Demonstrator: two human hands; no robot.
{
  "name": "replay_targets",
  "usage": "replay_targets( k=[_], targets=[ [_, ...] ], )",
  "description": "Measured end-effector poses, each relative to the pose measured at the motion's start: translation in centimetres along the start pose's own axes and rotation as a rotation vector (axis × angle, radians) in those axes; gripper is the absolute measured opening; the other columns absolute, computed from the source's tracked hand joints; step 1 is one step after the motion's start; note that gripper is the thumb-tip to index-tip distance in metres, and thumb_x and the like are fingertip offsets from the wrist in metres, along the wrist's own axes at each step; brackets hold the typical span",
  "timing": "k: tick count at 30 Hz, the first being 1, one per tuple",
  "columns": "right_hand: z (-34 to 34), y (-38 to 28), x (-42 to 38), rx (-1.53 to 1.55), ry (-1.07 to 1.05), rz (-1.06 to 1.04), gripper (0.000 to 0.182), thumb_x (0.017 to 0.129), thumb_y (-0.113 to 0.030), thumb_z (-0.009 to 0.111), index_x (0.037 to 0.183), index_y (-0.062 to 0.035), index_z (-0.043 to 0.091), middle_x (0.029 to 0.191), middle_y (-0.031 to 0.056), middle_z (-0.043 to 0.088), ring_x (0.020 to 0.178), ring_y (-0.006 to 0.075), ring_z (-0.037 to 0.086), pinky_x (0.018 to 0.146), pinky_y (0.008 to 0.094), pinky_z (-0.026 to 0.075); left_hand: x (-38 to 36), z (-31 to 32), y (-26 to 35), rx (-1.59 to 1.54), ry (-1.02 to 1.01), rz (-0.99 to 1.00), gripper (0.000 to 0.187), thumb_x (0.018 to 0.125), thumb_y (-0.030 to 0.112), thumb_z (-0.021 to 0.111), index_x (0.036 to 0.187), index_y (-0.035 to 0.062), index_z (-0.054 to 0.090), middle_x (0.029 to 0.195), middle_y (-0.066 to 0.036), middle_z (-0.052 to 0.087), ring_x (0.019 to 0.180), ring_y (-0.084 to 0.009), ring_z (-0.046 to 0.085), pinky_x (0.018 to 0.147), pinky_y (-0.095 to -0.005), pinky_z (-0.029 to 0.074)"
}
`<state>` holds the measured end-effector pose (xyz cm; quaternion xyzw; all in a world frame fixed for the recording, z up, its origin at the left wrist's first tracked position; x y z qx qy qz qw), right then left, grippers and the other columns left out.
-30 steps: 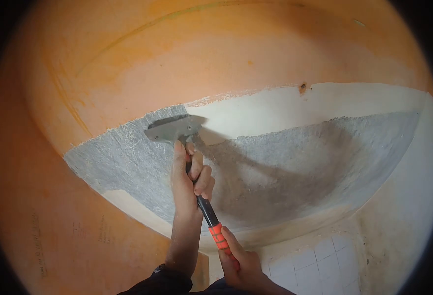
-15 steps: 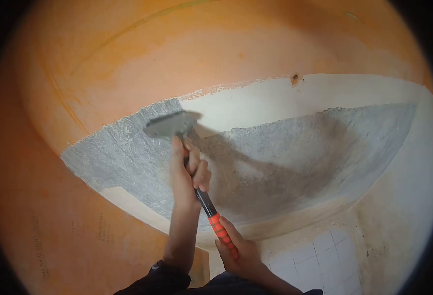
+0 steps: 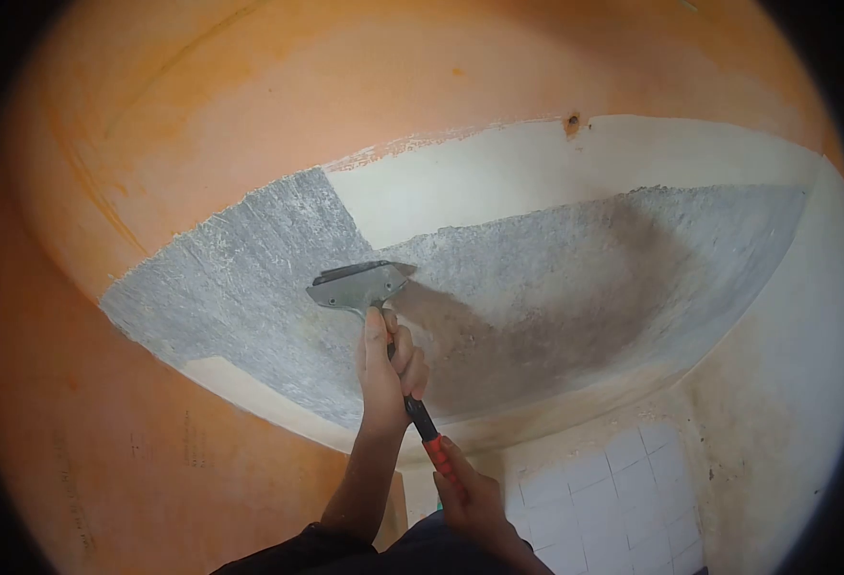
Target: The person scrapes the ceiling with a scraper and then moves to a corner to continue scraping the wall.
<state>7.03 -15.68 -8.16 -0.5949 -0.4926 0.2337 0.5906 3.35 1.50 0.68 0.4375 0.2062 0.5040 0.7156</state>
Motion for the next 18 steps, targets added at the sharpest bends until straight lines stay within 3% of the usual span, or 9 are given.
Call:
replay_targets(
  k=[3,10,13,15,18],
  targets=[
    [-0.3,0.1,-0.1,-0.009,-0.083,0.145,0.050,0.091,-0.007,0.059,0.139,-0.0017,0.047,0.101,0.0184,0.069,0.066,0.0172,0.063,0.062,0.0286,0.050,0.4,0.8,1.0,-0.026,-0.037,0.049,0.042,0.104,0.047,0.036,0.079,0.0133,0.039,0.054,0.004,0.031,0.034,-0.0057,0.027,0.029,-0.0220,0.026],
    [-0.6,-0.1,0.0,0.024,-0.038,0.074,0.050,0.091,-0.006,0.060,0.139,-0.0006,0.047,0.092,0.0159,0.069,0.062,0.0167,0.062,0.060,0.0282,0.049,0.1,0.3,0.2,-0.013,-0.021,-0.011,0.042,0.104,0.047,0.035,0.080,0.0125,0.040,0.054,0.004,0.031,0.034,-0.0056,0.026,0.029,-0.0222,0.027],
    [-0.7,-0.4,0.1,-0.002,-0.063,0.083,0.050,0.091,-0.006,0.060,0.139,-0.0004,0.047,0.089,0.0153,0.069,0.061,0.0169,0.062,0.060,0.0285,0.049,0.3,0.9,0.9,0.001,-0.020,0.052,0.042,0.104,0.047,0.035,0.080,0.0130,0.040,0.054,0.004,0.031,0.034,-0.0057,0.027,0.029,-0.0222,0.027],
    [-0.4,-0.2,-0.2,-0.014,-0.075,0.106,0.050,0.091,-0.006,0.060,0.139,-0.0005,0.047,0.088,0.0153,0.069,0.061,0.0169,0.062,0.059,0.0286,0.049,0.0,0.1,-0.1,-0.060,-0.026,0.027,0.034,0.104,0.044,0.036,0.089,0.0142,0.042,0.053,0.005,0.028,0.033,-0.0049,0.022,0.029,-0.0223,0.024],
    [-0.4,-0.6,0.0,0.013,-0.006,-0.015,0.050,0.092,-0.008,0.060,0.140,-0.0019,0.047,0.078,0.0132,0.066,0.060,0.0166,0.062,0.059,0.0287,0.049,0.1,0.4,0.4,-0.058,-0.035,0.033,0.039,0.104,0.046,0.037,0.083,0.0137,0.040,0.054,0.004,0.031,0.034,-0.0057,0.027,0.029,-0.0221,0.027]
  ],
)
Point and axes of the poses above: each hand's wrist, its own x-axis towards the middle knuckle, its own z-axis out of the palm, y = z × x, the point moved 4 cm from there along x, towards the middle knuckle
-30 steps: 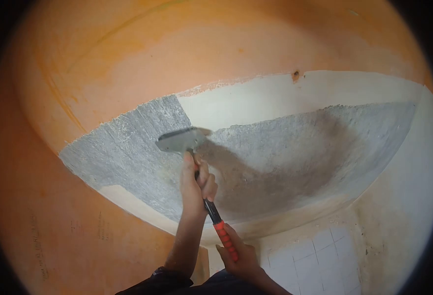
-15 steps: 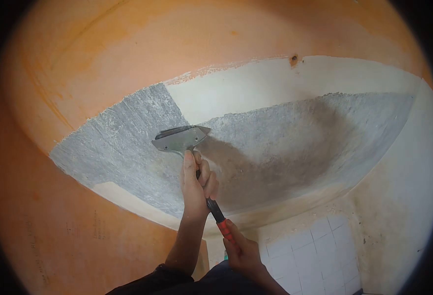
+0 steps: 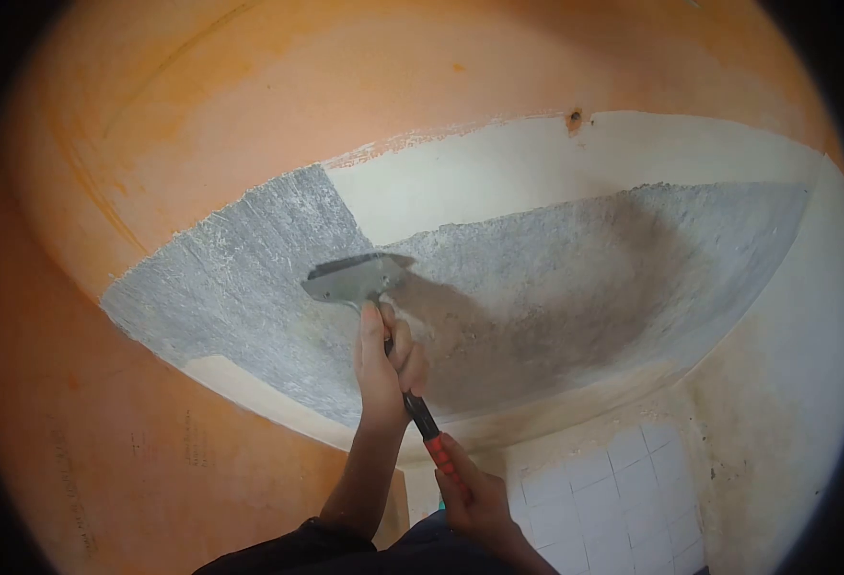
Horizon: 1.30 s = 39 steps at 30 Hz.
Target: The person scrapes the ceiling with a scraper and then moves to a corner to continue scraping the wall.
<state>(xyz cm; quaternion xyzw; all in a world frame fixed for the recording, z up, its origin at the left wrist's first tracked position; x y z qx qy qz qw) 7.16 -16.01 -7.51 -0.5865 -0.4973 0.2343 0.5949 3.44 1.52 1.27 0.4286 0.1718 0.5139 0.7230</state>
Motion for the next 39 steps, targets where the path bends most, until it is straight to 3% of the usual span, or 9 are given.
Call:
replay_targets(
  k=[2,6,15,24,31,37,39],
  targets=[
    [-0.4,-0.7,0.6,-0.002,-0.053,0.087,0.050,0.092,-0.009,0.060,0.140,-0.0019,0.047,0.082,0.0132,0.068,0.061,0.0159,0.063,0.060,0.0284,0.050,0.1,0.3,0.5,-0.003,-0.004,0.001,0.039,0.103,0.047,0.037,0.083,0.0138,0.040,0.054,0.004,0.030,0.034,-0.0057,0.027,0.029,-0.0221,0.027],
    [-0.3,-0.7,0.2,-0.031,-0.003,0.001,0.049,0.092,-0.009,0.059,0.140,-0.0032,0.047,0.080,0.0117,0.067,0.061,0.0153,0.063,0.061,0.0281,0.050,-0.4,-0.3,-0.2,0.040,0.049,-0.016,0.039,0.103,0.048,0.038,0.083,0.0142,0.039,0.054,0.005,0.029,0.034,-0.0058,0.028,0.029,-0.0222,0.027],
    [-0.5,-0.8,0.1,0.024,-0.031,0.085,0.048,0.092,-0.008,0.060,0.139,-0.0035,0.048,0.078,0.0105,0.066,0.062,0.0143,0.063,0.061,0.0271,0.050,-0.5,-0.1,-0.3,0.002,0.046,-0.021,0.032,0.105,0.042,0.035,0.092,0.0143,0.044,0.054,0.005,0.028,0.034,-0.0051,0.023,0.030,-0.0221,0.023],
    [-0.2,-0.7,0.3,0.034,-0.026,0.105,0.047,0.092,-0.010,0.060,0.138,-0.0034,0.049,0.082,0.0112,0.068,0.064,0.0124,0.062,0.062,0.0258,0.050,-0.3,-0.1,0.0,0.005,0.033,-0.040,0.037,0.103,0.047,0.038,0.089,0.0138,0.042,0.056,0.004,0.030,0.036,-0.0060,0.027,0.030,-0.0212,0.027],
    [-0.4,-1.5,0.8,0.070,-0.021,0.063,0.047,0.093,-0.011,0.060,0.138,-0.0027,0.049,0.081,0.0114,0.067,0.064,0.0122,0.062,0.063,0.0255,0.049,0.3,0.5,1.1,-0.033,-0.066,0.038,0.036,0.103,0.047,0.038,0.092,0.0125,0.043,0.058,0.003,0.033,0.035,-0.0064,0.029,0.030,-0.0222,0.029],
    [-0.4,-2.0,0.9,0.078,-0.016,0.084,0.047,0.093,-0.009,0.058,0.138,-0.0020,0.048,0.080,0.0113,0.067,0.065,0.0119,0.062,0.063,0.0252,0.049,1.2,0.4,1.4,-0.129,-0.124,0.018,0.031,0.105,0.040,0.035,0.096,0.0128,0.046,0.057,0.005,0.032,0.033,-0.0047,0.026,0.028,-0.0213,0.027],
    [-0.3,-2.1,0.8,0.089,-0.034,0.115,0.047,0.093,-0.009,0.058,0.138,-0.0019,0.048,0.080,0.0112,0.067,0.065,0.0118,0.062,0.063,0.0252,0.049,1.6,0.6,2.0,-0.233,-0.151,-0.080,0.032,0.104,0.041,0.039,0.090,0.0130,0.044,0.058,0.004,0.034,0.035,-0.0065,0.029,0.030,-0.0231,0.028]
  ],
)
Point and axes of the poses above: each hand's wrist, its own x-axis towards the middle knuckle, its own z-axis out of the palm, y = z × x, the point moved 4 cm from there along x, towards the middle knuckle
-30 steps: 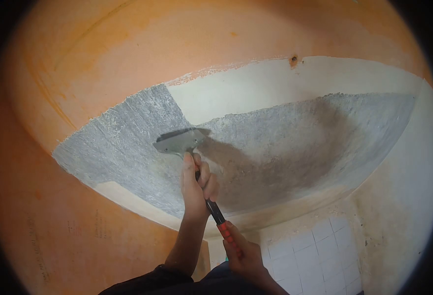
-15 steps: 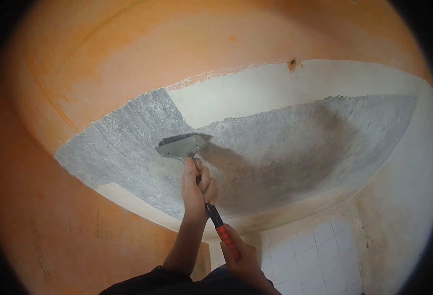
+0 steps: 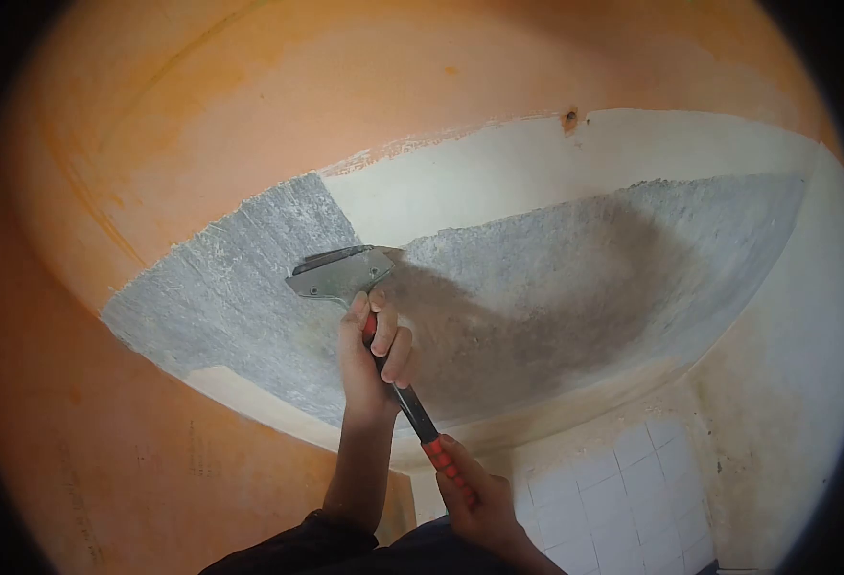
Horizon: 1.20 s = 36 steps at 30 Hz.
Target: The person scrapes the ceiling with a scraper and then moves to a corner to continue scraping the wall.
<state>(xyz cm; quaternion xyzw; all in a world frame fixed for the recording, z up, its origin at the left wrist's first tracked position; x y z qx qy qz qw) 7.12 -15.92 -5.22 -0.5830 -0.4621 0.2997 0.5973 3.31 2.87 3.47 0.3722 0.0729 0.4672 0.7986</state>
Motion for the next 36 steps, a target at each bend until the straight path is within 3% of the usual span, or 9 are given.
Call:
replay_targets(
  k=[9,11,20,27,36],
  targets=[
    [1.0,0.6,-0.5,-0.036,0.067,-0.010,0.046,0.093,-0.007,0.059,0.138,-0.0024,0.049,0.086,0.0111,0.068,0.065,0.0117,0.062,0.062,0.0255,0.049,-0.4,0.0,-0.2,0.104,0.072,-0.004,0.041,0.102,0.050,0.039,0.081,0.0153,0.040,0.057,0.005,0.030,0.035,-0.0057,0.026,0.031,-0.0218,0.023],
    [1.2,1.2,-0.5,-0.027,0.156,-0.141,0.046,0.093,-0.007,0.059,0.137,-0.0028,0.050,0.083,0.0101,0.068,0.063,0.0108,0.061,0.060,0.0255,0.048,-0.9,-0.7,-1.0,0.135,0.093,0.000,0.039,0.103,0.048,0.038,0.082,0.0157,0.040,0.057,0.006,0.029,0.035,-0.0047,0.024,0.030,-0.0212,0.022],
    [1.3,2.0,-0.8,-0.059,0.112,-0.032,0.047,0.091,-0.007,0.061,0.137,-0.0042,0.051,0.079,0.0105,0.068,0.062,0.0111,0.062,0.060,0.0252,0.048,-0.8,-0.3,-0.4,0.243,0.101,0.039,0.040,0.103,0.046,0.039,0.078,0.0161,0.038,0.057,0.006,0.028,0.036,-0.0046,0.025,0.031,-0.0212,0.023],
    [0.6,0.2,0.1,-0.034,0.093,-0.075,0.047,0.091,-0.007,0.061,0.137,-0.0046,0.051,0.083,0.0118,0.070,0.061,0.0118,0.062,0.060,0.0249,0.049,-0.4,0.5,0.1,0.266,0.101,0.055,0.043,0.103,0.048,0.040,0.074,0.0167,0.035,0.055,0.006,0.028,0.036,-0.0051,0.027,0.032,-0.0216,0.025],
    [-0.1,-0.1,0.1,-0.064,0.057,-0.085,0.047,0.092,-0.006,0.059,0.138,-0.0029,0.049,0.073,0.0041,0.063,0.060,0.0068,0.055,0.058,0.0225,0.046,-0.5,0.6,-0.2,0.209,0.113,0.043,0.042,0.102,0.049,0.040,0.075,0.0175,0.036,0.055,0.006,0.026,0.036,-0.0044,0.027,0.031,-0.0215,0.025]
  ],
)
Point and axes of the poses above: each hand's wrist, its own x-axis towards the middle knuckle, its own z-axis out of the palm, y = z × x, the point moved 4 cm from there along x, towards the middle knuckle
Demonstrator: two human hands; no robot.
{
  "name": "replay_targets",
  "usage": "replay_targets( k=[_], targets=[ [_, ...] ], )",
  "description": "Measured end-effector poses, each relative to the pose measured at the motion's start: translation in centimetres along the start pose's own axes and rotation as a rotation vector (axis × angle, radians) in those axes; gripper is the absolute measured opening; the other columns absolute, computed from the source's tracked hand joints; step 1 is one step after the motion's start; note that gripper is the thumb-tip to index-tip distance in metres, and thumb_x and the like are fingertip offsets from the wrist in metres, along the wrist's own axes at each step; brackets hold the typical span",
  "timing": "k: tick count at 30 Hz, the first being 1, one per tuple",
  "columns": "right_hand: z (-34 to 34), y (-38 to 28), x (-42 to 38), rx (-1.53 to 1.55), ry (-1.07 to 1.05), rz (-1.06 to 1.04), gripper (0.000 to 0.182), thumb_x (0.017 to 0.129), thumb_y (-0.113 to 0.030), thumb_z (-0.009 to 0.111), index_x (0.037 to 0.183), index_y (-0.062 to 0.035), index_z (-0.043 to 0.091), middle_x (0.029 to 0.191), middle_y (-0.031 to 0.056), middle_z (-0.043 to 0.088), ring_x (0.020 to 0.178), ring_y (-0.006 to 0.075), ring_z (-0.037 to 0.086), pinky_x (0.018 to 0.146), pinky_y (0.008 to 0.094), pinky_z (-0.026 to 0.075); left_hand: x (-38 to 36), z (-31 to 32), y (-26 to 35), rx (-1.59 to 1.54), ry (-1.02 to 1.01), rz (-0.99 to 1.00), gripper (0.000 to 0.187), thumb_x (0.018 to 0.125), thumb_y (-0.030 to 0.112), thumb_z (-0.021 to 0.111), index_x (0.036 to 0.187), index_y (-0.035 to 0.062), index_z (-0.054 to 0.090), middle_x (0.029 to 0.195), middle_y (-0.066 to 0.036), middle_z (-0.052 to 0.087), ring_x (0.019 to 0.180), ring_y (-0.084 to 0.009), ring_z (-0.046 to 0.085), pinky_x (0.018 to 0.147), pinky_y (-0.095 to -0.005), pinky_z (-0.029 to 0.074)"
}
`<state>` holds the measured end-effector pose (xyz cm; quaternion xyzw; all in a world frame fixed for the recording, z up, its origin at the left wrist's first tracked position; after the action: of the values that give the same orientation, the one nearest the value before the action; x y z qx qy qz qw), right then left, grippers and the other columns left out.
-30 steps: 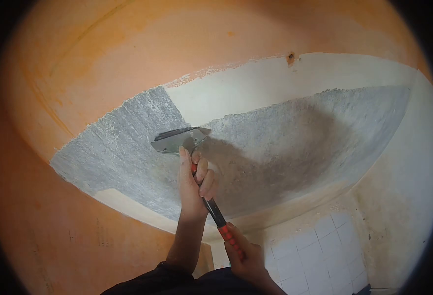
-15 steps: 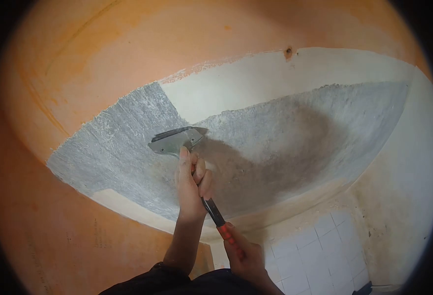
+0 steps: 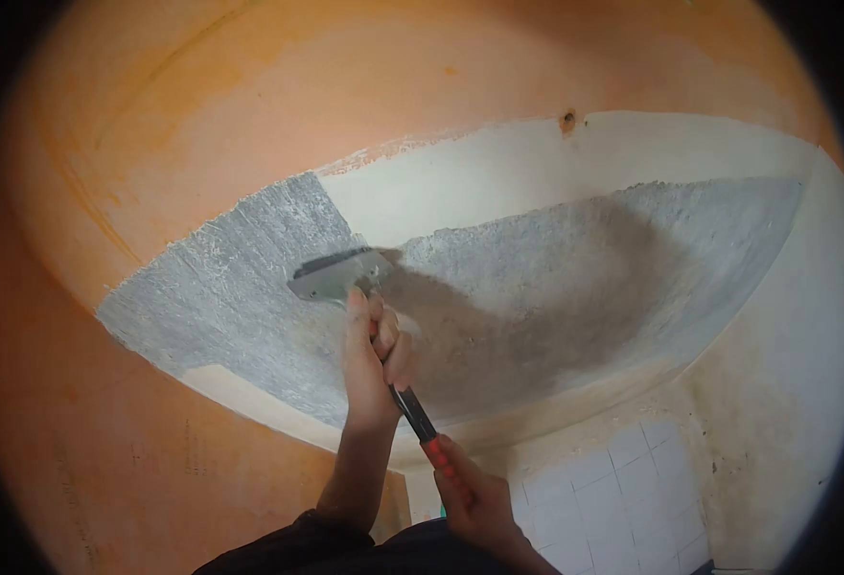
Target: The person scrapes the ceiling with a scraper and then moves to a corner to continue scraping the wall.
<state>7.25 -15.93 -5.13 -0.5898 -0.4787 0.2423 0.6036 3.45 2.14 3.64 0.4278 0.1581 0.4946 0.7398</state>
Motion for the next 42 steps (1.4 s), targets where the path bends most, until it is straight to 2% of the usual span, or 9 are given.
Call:
replay_targets(
  k=[10,12,17,25,27,29,31,36,42],
  targets=[
    [0.0,0.2,0.2,0.029,-0.027,0.003,0.047,0.093,-0.007,0.059,0.138,-0.0032,0.049,0.075,0.0050,0.065,0.061,0.0075,0.056,0.058,0.0236,0.046,0.1,0.0,0.1,0.019,0.045,-0.010,0.042,0.102,0.050,0.040,0.074,0.0178,0.036,0.055,0.006,0.026,0.035,-0.0044,0.026,0.031,-0.0214,0.025],
    [-0.1,-0.3,0.7,-0.039,-0.047,0.007,0.047,0.093,-0.007,0.059,0.138,-0.0028,0.049,0.081,0.0066,0.067,0.062,0.0074,0.057,0.059,0.0234,0.047,0.3,0.5,1.0,-0.016,0.016,0.045,0.035,0.105,0.042,0.037,0.079,0.0181,0.038,0.056,0.007,0.026,0.036,-0.0036,0.024,0.031,-0.0207,0.021],
    [0.3,-0.4,0.5,0.000,-0.063,0.001,0.047,0.093,-0.005,0.058,0.138,-0.0013,0.048,0.083,0.0079,0.067,0.063,0.0070,0.057,0.060,0.0232,0.047,-0.1,-0.1,0.6,-0.018,0.022,0.031,0.036,0.104,0.043,0.039,0.079,0.0177,0.039,0.056,0.007,0.026,0.035,-0.0037,0.024,0.030,-0.0202,0.021],
    [0.5,-1.4,1.8,0.067,-0.037,-0.030,0.047,0.094,-0.005,0.058,0.139,-0.0008,0.047,0.068,0.0032,0.056,0.061,0.0063,0.050,0.060,0.0223,0.044,1.0,1.0,2.6,-0.025,-0.020,0.103,0.034,0.103,0.045,0.041,0.086,0.0161,0.043,0.056,0.007,0.026,0.035,-0.0038,0.023,0.030,-0.0204,0.021],
    [0.8,-0.4,0.9,0.054,-0.036,-0.063,0.047,0.094,-0.005,0.057,0.139,-0.0002,0.046,0.069,0.0037,0.057,0.062,0.0066,0.052,0.060,0.0227,0.044,0.1,0.1,1.1,-0.015,0.030,0.026,0.035,0.103,0.045,0.040,0.085,0.0155,0.043,0.056,0.007,0.027,0.035,-0.0038,0.023,0.030,-0.0202,0.021],
    [0.9,-0.3,0.6,0.100,-0.052,0.025,0.047,0.095,-0.007,0.056,0.140,0.0004,0.045,0.070,0.0042,0.058,0.063,0.0070,0.053,0.061,0.0232,0.045,0.4,0.2,1.3,-0.022,0.044,0.012,0.035,0.104,0.044,0.040,0.084,0.0153,0.042,0.056,0.007,0.027,0.035,-0.0038,0.023,0.030,-0.0200,0.021],
    [0.4,-1.5,1.3,0.119,-0.064,0.025,0.047,0.095,-0.007,0.056,0.140,0.0007,0.045,0.070,0.0045,0.058,0.064,0.0071,0.054,0.061,0.0233,0.045,1.0,1.2,2.4,-0.078,-0.021,0.063,0.035,0.103,0.045,0.040,0.085,0.0154,0.042,0.056,0.007,0.026,0.035,-0.0039,0.023,0.029,-0.0205,0.021],
    [0.4,-0.4,1.0,0.082,-0.060,-0.016,0.047,0.095,-0.006,0.056,0.140,0.0008,0.044,0.073,0.0055,0.061,0.066,0.0077,0.055,0.063,0.0233,0.046,0.3,1.0,1.9,-0.026,0.017,0.037,0.036,0.103,0.045,0.040,0.082,0.0158,0.041,0.056,0.007,0.027,0.034,-0.0041,0.023,0.029,-0.0208,0.022],
    [0.0,-1.0,0.7,0.217,-0.084,0.079,0.049,0.094,-0.008,0.058,0.141,0.0007,0.044,0.077,0.0066,0.062,0.067,0.0084,0.055,0.064,0.0234,0.046,0.4,1.4,2.3,-0.038,0.002,0.030,0.036,0.104,0.043,0.040,0.081,0.0158,0.040,0.056,0.006,0.027,0.034,-0.0042,0.024,0.028,-0.0212,0.022]
  ],
)
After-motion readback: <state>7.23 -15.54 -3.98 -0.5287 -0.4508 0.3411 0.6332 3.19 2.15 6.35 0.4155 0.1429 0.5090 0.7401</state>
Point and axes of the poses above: each hand's wrist, its own x-axis towards the middle knuckle, its own z-axis out of the palm, y = z × x, the point moved 4 cm from there along x, towards the middle knuckle
